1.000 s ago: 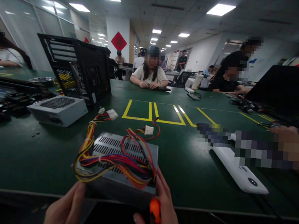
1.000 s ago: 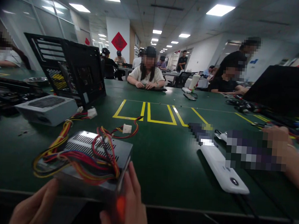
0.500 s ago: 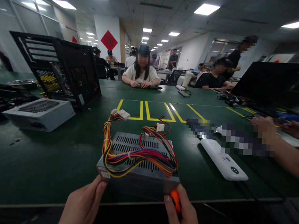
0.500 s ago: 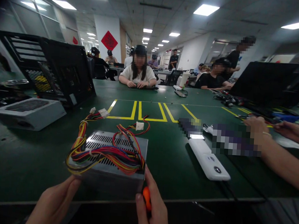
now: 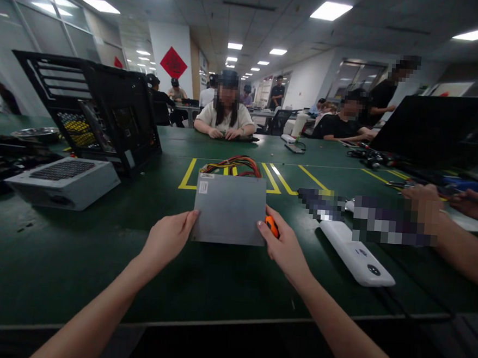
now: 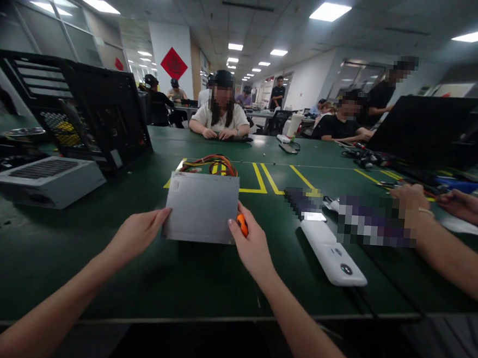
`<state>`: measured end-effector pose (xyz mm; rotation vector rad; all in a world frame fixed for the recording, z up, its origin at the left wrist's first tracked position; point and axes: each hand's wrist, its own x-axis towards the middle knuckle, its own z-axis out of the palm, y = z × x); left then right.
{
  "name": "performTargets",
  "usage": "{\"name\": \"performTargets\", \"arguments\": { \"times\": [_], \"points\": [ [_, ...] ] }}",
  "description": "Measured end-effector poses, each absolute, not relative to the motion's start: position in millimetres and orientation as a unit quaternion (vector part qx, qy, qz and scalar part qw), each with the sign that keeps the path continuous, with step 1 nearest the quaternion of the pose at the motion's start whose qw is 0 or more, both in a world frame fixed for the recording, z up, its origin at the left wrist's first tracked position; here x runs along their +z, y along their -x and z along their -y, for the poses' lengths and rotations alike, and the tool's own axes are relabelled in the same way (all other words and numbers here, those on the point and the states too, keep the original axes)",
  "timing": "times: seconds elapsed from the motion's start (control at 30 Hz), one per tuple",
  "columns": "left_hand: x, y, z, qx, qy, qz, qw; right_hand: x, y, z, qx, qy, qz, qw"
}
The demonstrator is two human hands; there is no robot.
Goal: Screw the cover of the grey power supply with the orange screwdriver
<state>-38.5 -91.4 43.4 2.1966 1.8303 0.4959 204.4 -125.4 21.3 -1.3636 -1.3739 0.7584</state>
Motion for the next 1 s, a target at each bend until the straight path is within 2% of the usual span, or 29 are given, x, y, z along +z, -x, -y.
{"name": "performTargets", "arguments": {
  "times": [0.43,0.73,1.0],
  "points": [
    [51.8,19.7,-1.1,0.119,-0.742,-0.653,0.091,17.9,-205.5,42.3,0.333,0.601,0.520,0.508],
    [49.8,9.7,-49.5,0.140,-0.712,-0.682,0.088,18.7,-207.5,-14.4,0.345,0.599,0.508,0.514],
    [48.4,15.1,-39.9,0.194,-0.698,-0.686,0.071,8.1,-208.8,-19.2,0.370,0.600,0.448,0.550]
  ]
}}
